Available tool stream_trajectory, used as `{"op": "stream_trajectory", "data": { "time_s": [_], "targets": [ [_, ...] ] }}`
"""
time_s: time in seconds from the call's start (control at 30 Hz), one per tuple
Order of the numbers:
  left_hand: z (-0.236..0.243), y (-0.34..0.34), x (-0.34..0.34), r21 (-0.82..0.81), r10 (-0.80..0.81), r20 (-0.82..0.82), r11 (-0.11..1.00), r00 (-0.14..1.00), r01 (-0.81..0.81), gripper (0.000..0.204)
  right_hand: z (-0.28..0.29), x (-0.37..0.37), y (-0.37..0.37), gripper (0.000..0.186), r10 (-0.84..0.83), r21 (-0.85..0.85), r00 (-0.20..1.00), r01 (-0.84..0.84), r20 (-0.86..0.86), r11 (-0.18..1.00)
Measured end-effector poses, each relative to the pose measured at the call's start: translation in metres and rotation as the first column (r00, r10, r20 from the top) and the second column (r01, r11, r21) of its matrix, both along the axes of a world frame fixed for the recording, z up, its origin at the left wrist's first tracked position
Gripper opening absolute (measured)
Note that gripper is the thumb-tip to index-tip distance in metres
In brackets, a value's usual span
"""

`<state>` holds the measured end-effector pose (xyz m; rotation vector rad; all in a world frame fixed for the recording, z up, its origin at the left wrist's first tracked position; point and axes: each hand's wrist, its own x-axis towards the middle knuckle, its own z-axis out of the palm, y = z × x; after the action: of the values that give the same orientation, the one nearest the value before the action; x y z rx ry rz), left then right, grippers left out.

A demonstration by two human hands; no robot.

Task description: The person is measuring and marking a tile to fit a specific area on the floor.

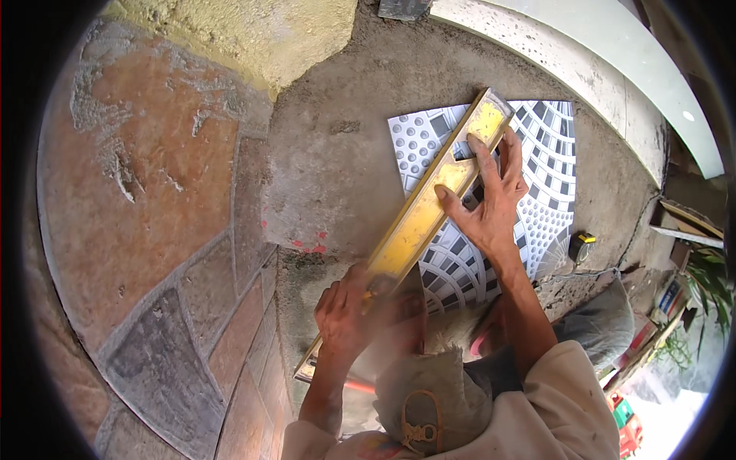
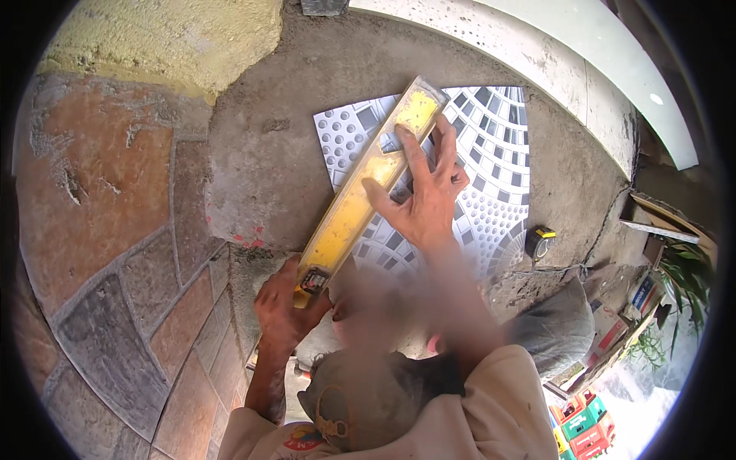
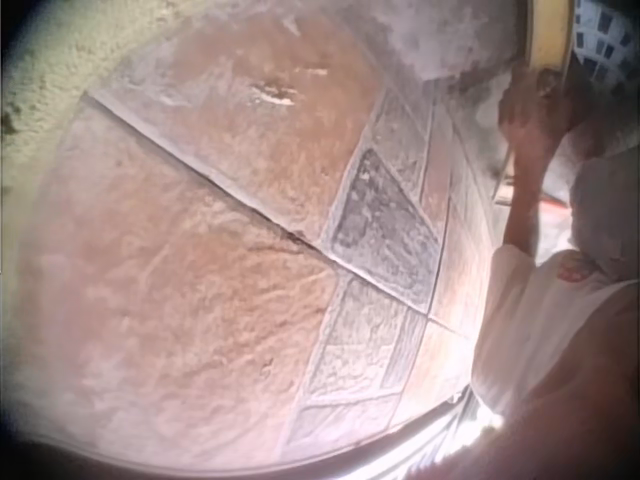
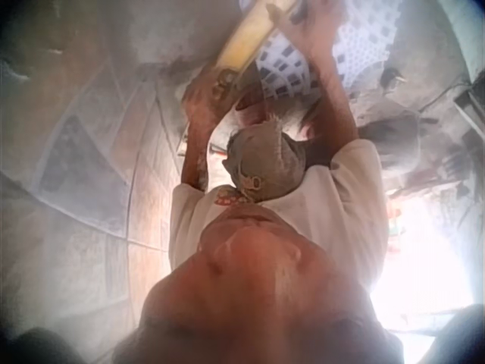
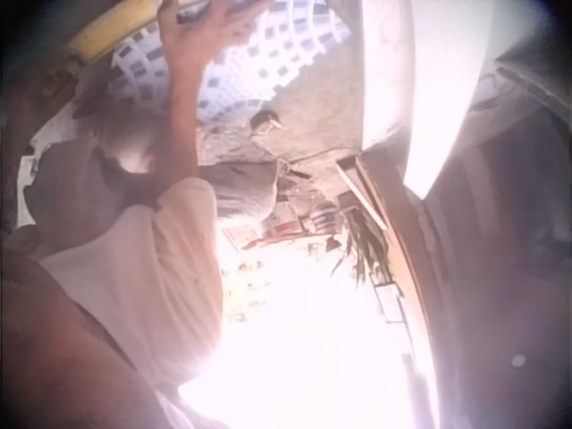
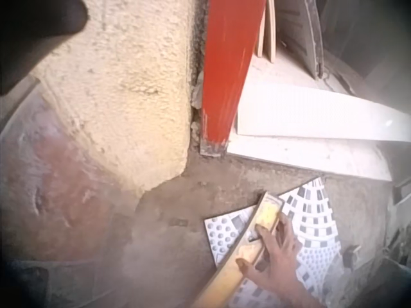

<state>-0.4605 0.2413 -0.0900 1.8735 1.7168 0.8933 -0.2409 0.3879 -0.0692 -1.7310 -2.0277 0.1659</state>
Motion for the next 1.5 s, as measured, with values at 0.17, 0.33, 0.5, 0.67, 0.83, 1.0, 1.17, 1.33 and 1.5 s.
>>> {"op": "stream_trajectory", "data": {
  "time_s": [0.17, 0.33, 0.5, 0.67, 0.83, 1.0, 1.17, 1.33, 1.5],
  "targets": [
    [-0.003, -0.002, -0.001, 0.003, -0.004, -0.005, 1.000, 1.000, 0.004, 0.073, 0.004, 0.000, 0.002, 0.078, 0.004, 0.005, 1.000, -0.004, -0.008, 1.000],
    [-0.004, -0.001, 0.001, 0.000, -0.013, -0.010, 1.000, 1.000, 0.013, 0.073, 0.000, 0.003, 0.001, 0.079, 0.012, 0.034, 1.000, -0.012, -0.015, 0.999],
    [-0.005, -0.004, -0.001, -0.006, -0.015, -0.011, 1.000, 1.000, 0.015, 0.073, -0.001, 0.002, -0.001, 0.080, 0.016, 0.008, 1.000, -0.016, -0.015, 1.000],
    [-0.002, -0.006, -0.002, -0.044, -0.008, -0.007, 0.999, 1.000, 0.008, 0.073, -0.002, 0.000, -0.004, 0.080, 0.017, 0.011, 1.000, -0.017, -0.009, 1.000],
    [-0.005, -0.007, -0.004, -0.027, -0.022, 0.011, 0.999, 1.000, 0.022, 0.074, 0.001, 0.000, -0.001, 0.080, 0.022, 0.019, 0.999, -0.021, -0.024, 1.000],
    [-0.004, -0.007, -0.002, -0.011, -0.025, -0.003, 1.000, 1.000, 0.024, 0.075, -0.002, 0.002, -0.004, 0.080, 0.023, 0.017, 1.000, -0.023, -0.014, 1.000],
    [-0.004, -0.009, -0.005, -0.064, -0.014, 0.000, 0.998, 1.000, 0.014, 0.073, -0.005, -0.002, -0.005, 0.079, 0.020, 0.012, 1.000, -0.020, -0.002, 1.000],
    [0.011, -0.008, -0.009, -0.115, 0.023, 0.089, 0.993, 0.996, -0.012, 0.061, -0.001, -0.005, -0.002, 0.079, 0.025, -0.004, 0.999, -0.026, -0.030, 1.000],
    [0.044, 0.005, -0.027, 0.029, 0.172, 0.032, 0.985, 0.985, -0.173, 0.030, 0.009, -0.010, -0.002, 0.079, 0.015, 0.007, 1.000, -0.015, -0.009, 1.000]
  ]
}}
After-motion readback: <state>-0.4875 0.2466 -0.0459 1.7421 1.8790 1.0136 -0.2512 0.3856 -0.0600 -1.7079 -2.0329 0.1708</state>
